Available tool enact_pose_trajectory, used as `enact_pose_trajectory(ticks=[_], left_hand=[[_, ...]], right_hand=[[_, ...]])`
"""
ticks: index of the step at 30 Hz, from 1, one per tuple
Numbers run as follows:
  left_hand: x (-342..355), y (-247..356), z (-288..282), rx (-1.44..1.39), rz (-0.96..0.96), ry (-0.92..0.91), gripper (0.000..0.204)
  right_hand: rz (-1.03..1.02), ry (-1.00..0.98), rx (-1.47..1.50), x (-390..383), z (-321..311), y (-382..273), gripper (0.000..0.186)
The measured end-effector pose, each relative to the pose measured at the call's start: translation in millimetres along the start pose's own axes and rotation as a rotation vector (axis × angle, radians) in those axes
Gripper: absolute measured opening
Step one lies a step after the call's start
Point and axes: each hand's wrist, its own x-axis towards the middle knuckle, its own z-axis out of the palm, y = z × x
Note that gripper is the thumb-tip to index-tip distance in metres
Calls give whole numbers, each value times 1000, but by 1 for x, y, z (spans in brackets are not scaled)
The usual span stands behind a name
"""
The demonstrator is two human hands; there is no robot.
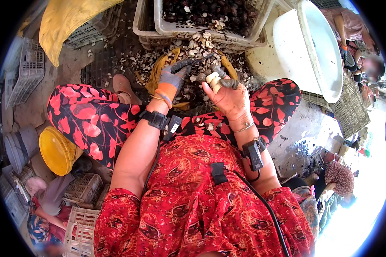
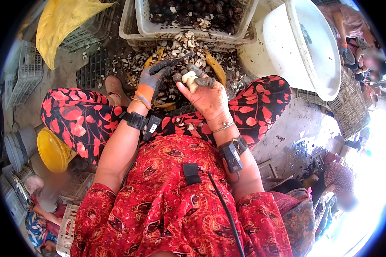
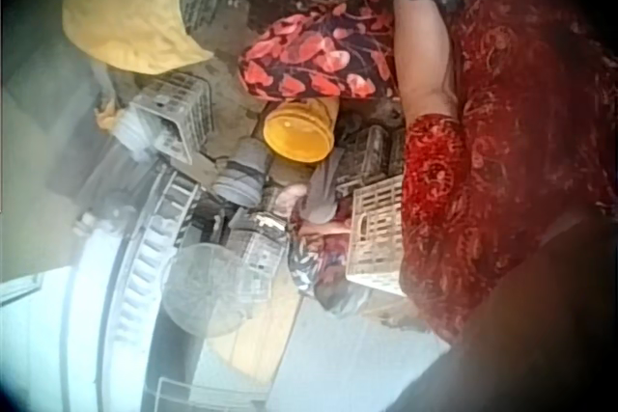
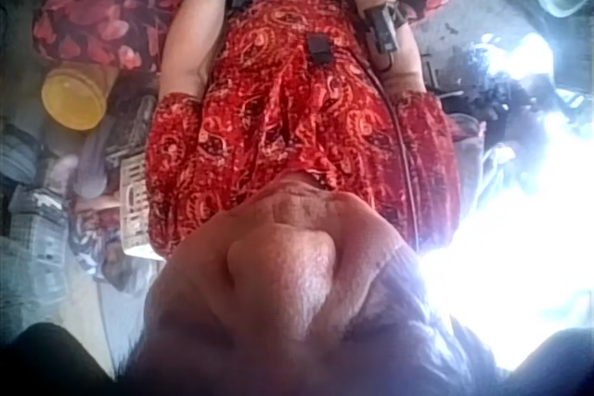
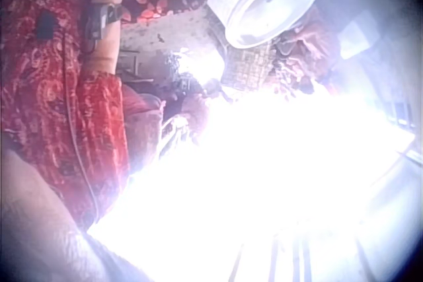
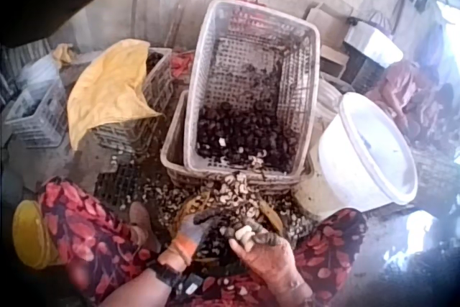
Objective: The person peels water chestnuts using a knife and places them in a yellow bucket.
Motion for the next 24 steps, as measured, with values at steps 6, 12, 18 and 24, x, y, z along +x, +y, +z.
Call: enact_pose_trajectory(ticks=[6, 12, 18, 24], left_hand=[[-4, 2, 4, 114, -13, 61, 24], [2, -5, 1, 145, -58, 107, 24], [1, -4, 4, 73, -31, 49, 23], [1, -2, 4, 183, -156, 83, 22]], right_hand=[[26, 5, -38, -11, -1, -9, 16], [22, 16, -70, -15, -6, -23, 23], [-143, -106, -230, -16, -4, -39, 20], [-146, 40, -382, -14, 20, -72, 27]])
